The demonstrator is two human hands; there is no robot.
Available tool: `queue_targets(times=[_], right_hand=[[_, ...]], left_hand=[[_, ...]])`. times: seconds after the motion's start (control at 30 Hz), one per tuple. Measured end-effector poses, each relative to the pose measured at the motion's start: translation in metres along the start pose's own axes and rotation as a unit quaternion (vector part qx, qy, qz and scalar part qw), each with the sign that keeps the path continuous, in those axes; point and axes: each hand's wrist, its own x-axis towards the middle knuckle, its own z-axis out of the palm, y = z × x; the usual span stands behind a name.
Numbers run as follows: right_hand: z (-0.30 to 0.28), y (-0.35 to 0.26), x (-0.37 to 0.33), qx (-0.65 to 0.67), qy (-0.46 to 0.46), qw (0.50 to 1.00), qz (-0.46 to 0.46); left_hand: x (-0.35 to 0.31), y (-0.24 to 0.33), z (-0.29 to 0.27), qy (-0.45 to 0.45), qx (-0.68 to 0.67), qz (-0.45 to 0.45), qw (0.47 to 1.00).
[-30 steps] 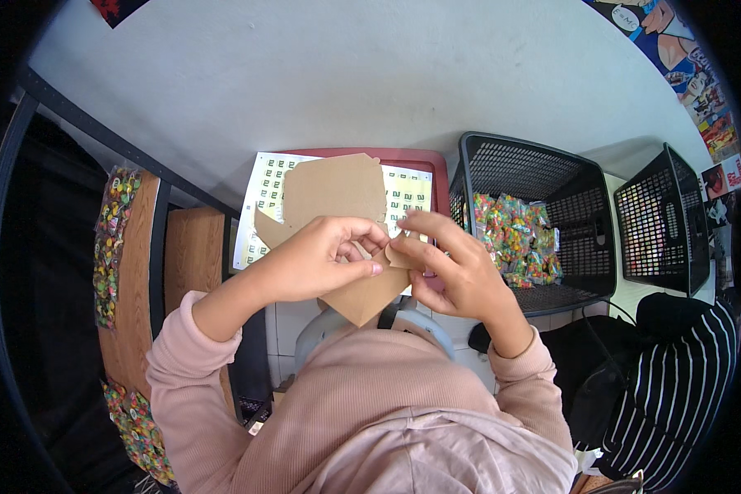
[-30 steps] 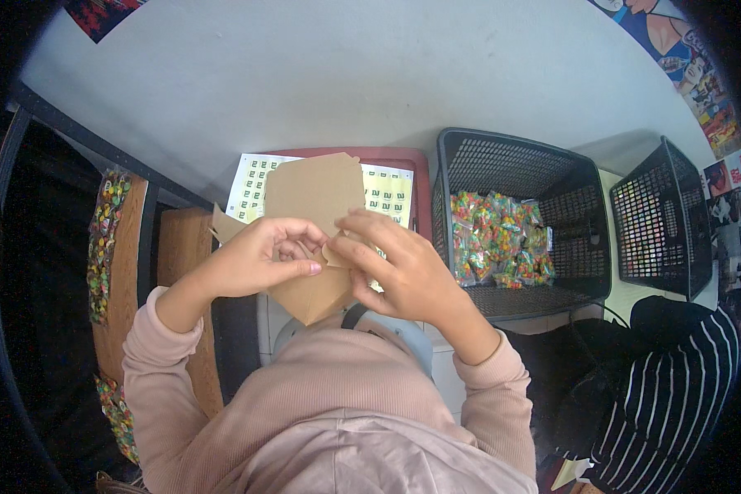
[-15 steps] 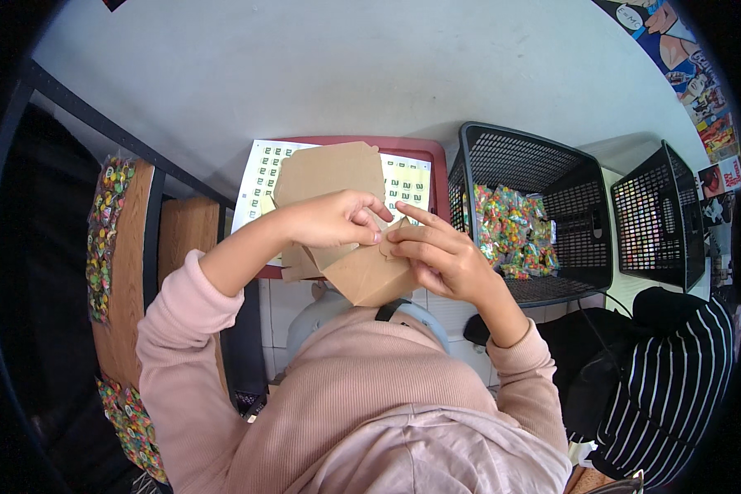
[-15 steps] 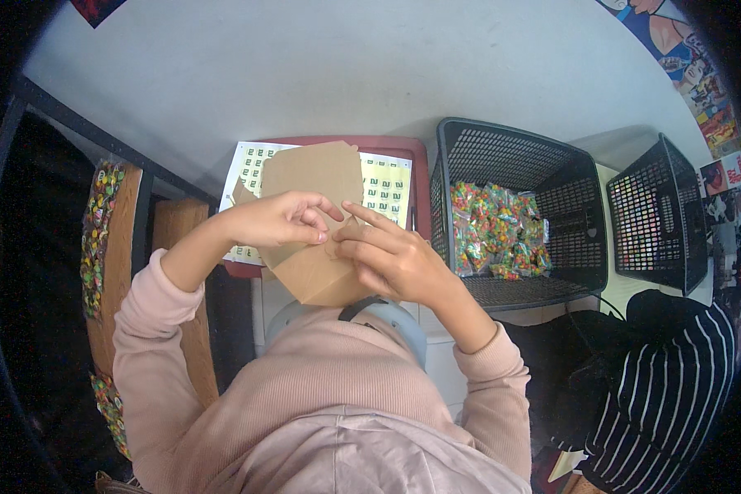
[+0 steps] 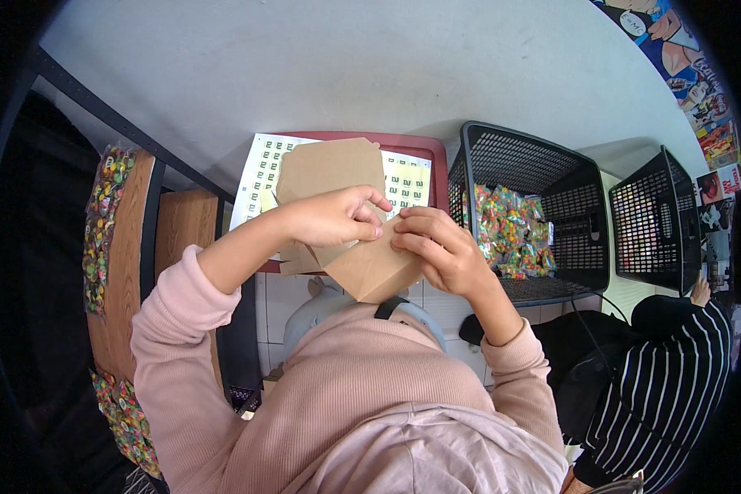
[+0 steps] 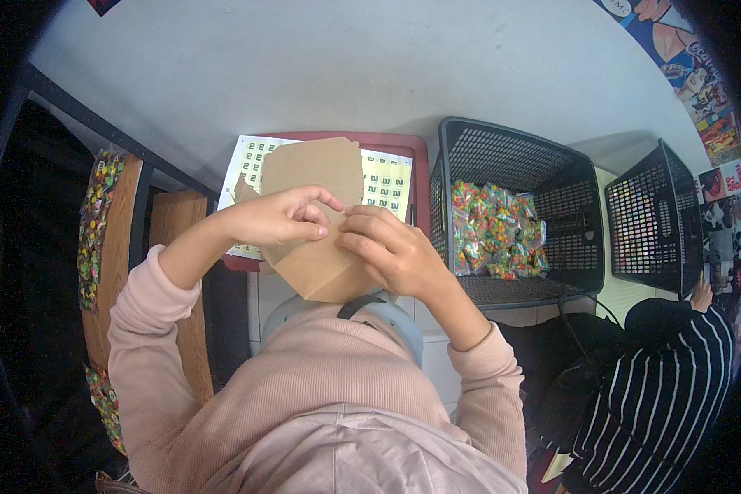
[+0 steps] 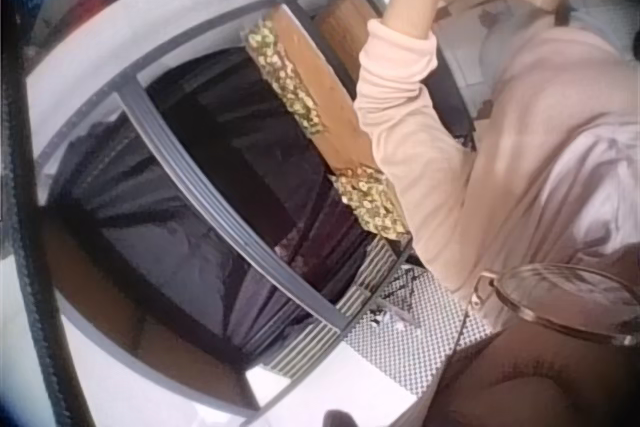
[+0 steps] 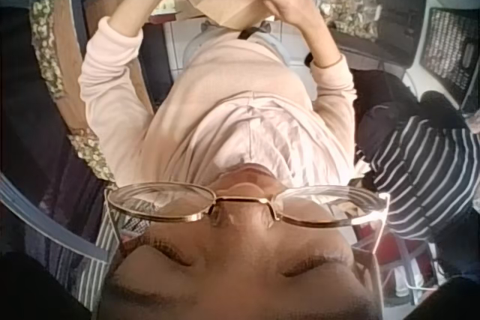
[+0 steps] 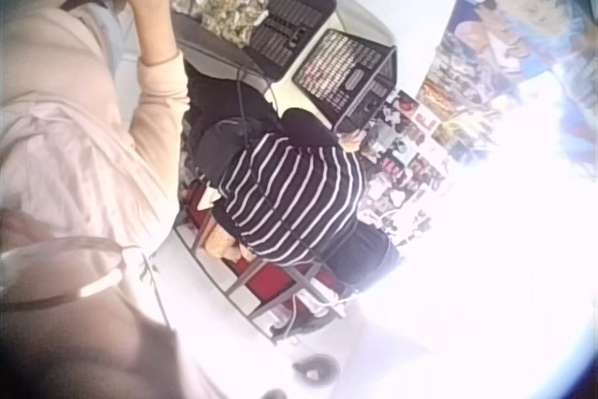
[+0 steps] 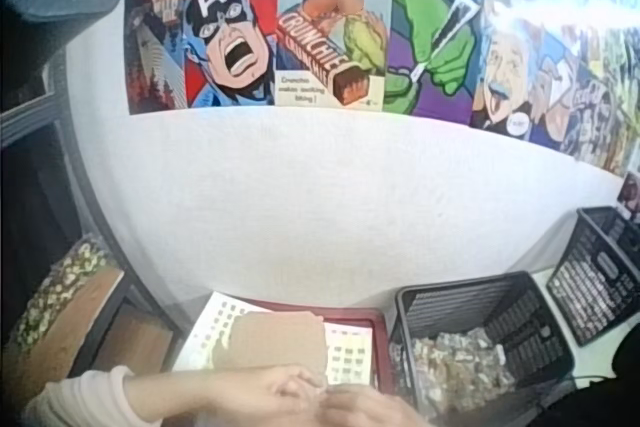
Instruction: The person assembles a flat cardboard box by folding its sides and tucking the flaps into place. They repeatedly open and close the box to check the fit of the flaps and ensure the structure holds.
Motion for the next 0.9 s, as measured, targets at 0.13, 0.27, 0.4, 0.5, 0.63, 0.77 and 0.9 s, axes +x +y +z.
queue_targets(times=[0.13, 0.27, 0.4, 0.5, 0.63, 0.77, 0.9], right_hand=[[0.002, -0.003, 0.000, -0.020, -0.010, 1.000, 0.001], [0.001, -0.006, -0.003, -0.021, -0.020, 0.999, 0.015], [-0.005, -0.011, -0.005, 0.002, -0.045, 0.998, 0.045], [-0.008, -0.013, -0.002, 0.019, -0.055, 0.997, 0.056], [-0.013, -0.010, 0.001, 0.089, -0.033, 0.992, 0.081], [-0.022, -0.013, 0.004, 0.129, -0.040, 0.985, 0.103], [-0.027, -0.013, 0.005, 0.133, -0.055, 0.984, 0.102]], left_hand=[[-0.004, -0.004, 0.003, 0.031, -0.005, 0.002, 1.000], [-0.006, -0.005, 0.003, 0.029, -0.013, 0.006, 0.999], [-0.009, -0.002, 0.001, 0.035, -0.008, 0.007, 0.999], [-0.011, -0.003, 0.003, 0.050, -0.006, 0.020, 0.999], [-0.011, 0.008, 0.002, 0.067, -0.031, 0.008, 0.997], [-0.007, 0.006, 0.002, 0.061, -0.035, 0.012, 0.997], [-0.006, 0.011, 0.002, 0.060, -0.040, 0.008, 0.997]])
